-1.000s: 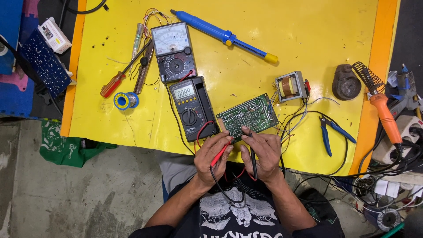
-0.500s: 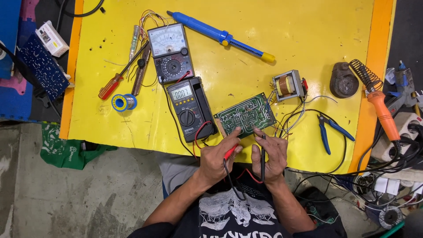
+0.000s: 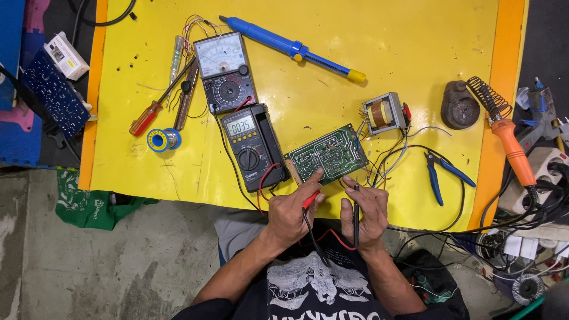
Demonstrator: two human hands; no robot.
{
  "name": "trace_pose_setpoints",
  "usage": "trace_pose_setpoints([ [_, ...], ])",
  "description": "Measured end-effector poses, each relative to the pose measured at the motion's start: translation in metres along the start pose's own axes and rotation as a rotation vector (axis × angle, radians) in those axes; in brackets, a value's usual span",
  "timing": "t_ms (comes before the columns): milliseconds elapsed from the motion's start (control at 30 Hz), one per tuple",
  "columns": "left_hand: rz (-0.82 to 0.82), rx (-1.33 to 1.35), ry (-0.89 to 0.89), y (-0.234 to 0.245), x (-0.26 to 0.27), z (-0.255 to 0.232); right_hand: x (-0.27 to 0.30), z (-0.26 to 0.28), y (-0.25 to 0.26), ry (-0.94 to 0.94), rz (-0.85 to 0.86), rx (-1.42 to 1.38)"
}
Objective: The person uses a digital multimeter to test various points on a green circuit board. They hold the red and black probes against different components on the board while observing the readings on the multimeter's display.
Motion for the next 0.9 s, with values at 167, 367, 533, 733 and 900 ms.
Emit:
trace_pose_setpoints([
  [167,0.025,0.001,0.006,-0.004,0.0,0.004,0.001,-0.001,0.0,0.0,0.001,-0.006],
  [367,0.008,0.03,0.026,0.001,0.0,0.005,0.005,-0.003,0.001,-0.001,-0.007,-0.011],
  [533,0.014,0.039,0.036,0.0,0.0,0.007,0.003,-0.003,0.0,0.001,-0.007,-0.02],
  [733,0.033,-0.009,0.018,-0.001,-0.001,0.005,0.004,-0.003,0.0,0.001,-0.004,-0.024],
  [900,-0.062,0.132,0.054,0.023,-0.007,0.006,-0.002,0.001,0.0,0.013,0.007,-0.058],
])
Point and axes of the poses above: each hand's wrist, its own x-axis away from the middle knuckle, its own y-axis out of the back of the hand, z = x × y, the point moved 9 cm from there along -x, towards the middle knuckle, and after that the axes turned 13 degrees about y, right-handed, at the moved point
